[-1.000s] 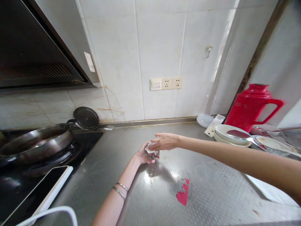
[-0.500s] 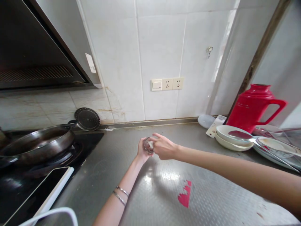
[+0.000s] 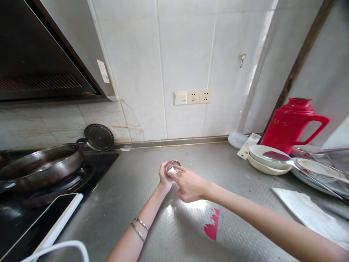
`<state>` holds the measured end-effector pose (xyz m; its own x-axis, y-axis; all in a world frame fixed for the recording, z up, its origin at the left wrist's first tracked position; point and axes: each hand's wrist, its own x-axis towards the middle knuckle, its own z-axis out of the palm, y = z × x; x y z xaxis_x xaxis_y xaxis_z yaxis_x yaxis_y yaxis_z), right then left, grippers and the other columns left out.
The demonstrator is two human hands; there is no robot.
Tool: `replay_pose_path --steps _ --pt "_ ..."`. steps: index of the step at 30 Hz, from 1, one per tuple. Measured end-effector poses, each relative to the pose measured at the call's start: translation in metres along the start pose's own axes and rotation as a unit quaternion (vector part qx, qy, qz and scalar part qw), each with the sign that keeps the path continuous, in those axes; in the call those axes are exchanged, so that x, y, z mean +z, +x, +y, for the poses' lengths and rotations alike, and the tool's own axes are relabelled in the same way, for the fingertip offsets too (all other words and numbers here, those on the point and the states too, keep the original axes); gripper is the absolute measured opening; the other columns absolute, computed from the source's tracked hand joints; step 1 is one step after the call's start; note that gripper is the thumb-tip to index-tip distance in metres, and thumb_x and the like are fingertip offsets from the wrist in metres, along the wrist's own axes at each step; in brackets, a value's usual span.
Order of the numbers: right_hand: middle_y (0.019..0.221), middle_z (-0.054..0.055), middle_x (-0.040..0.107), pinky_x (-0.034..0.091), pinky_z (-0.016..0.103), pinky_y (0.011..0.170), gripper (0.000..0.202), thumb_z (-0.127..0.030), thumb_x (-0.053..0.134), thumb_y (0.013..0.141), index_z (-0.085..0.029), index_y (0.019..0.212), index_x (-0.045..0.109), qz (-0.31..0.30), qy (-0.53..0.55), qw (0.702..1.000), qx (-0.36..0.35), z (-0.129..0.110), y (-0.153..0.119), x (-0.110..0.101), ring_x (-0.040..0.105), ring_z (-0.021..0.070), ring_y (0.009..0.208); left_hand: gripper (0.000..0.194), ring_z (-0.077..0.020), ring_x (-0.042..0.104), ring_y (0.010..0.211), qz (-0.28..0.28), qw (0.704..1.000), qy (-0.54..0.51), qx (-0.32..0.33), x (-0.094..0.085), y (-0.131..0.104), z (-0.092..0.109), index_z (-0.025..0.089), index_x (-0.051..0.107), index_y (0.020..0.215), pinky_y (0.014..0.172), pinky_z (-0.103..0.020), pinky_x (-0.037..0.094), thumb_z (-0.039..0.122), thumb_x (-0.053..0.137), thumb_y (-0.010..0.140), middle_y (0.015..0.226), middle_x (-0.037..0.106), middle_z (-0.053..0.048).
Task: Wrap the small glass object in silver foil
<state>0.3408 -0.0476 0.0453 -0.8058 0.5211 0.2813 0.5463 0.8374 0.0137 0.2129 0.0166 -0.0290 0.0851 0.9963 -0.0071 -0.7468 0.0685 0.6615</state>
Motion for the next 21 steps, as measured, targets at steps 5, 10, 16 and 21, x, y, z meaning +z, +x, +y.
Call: replay_pose_path --steps 5,10,16,21 --pt "0.103 0.017 0.062 0.046 0.043 0.085 0.048 -0.022 0.050 0.073 -0.009 0.117 0.040 0.037 0.116 0.992 0.028 -0.006 0.000 0.009 0.056 0.0284 0.099 0.037 -0.0230 0.065 0.062 -0.029 0.999 0.014 -0.027 -0.001 -0.004 0.000 0.012 0.069 0.076 0.062 -0.032 0.048 0.044 0.051 0.074 0.065 0.069 -0.008" --pt "0.121 0.024 0.056 0.031 0.051 0.105 0.065 -0.051 0.044 0.089 -0.004 0.133 0.032 0.066 0.067 0.995 -0.010 -0.007 0.000 0.018 0.045 0.0335 0.122 0.038 -0.0247 0.065 0.068 -0.046 0.999 -0.009 -0.019 -0.001 -0.003 -0.004 0.012 0.069 0.077 0.071 -0.035 0.049 0.045 0.050 0.078 0.066 0.069 -0.008" --pt "0.129 0.027 0.052 0.023 0.054 0.111 0.082 -0.063 0.038 0.087 -0.001 0.140 0.028 0.101 -0.080 0.992 0.012 -0.006 -0.002 0.027 0.041 0.0359 0.127 0.025 -0.0183 0.064 0.068 0.007 1.000 -0.025 0.001 -0.002 0.001 -0.010 0.014 0.068 0.073 0.072 -0.029 0.050 0.035 0.055 0.076 0.069 0.070 -0.005" --pt "0.091 0.017 0.069 0.024 0.053 0.110 0.074 -0.061 0.037 0.089 -0.002 0.131 0.039 0.091 -0.061 0.994 0.024 -0.010 -0.001 0.021 0.063 0.0300 0.094 0.027 -0.0174 0.064 0.067 0.000 1.000 -0.020 -0.010 -0.004 0.000 -0.008 0.014 0.069 0.072 0.071 -0.028 0.049 0.037 0.056 0.075 0.069 0.070 -0.004"
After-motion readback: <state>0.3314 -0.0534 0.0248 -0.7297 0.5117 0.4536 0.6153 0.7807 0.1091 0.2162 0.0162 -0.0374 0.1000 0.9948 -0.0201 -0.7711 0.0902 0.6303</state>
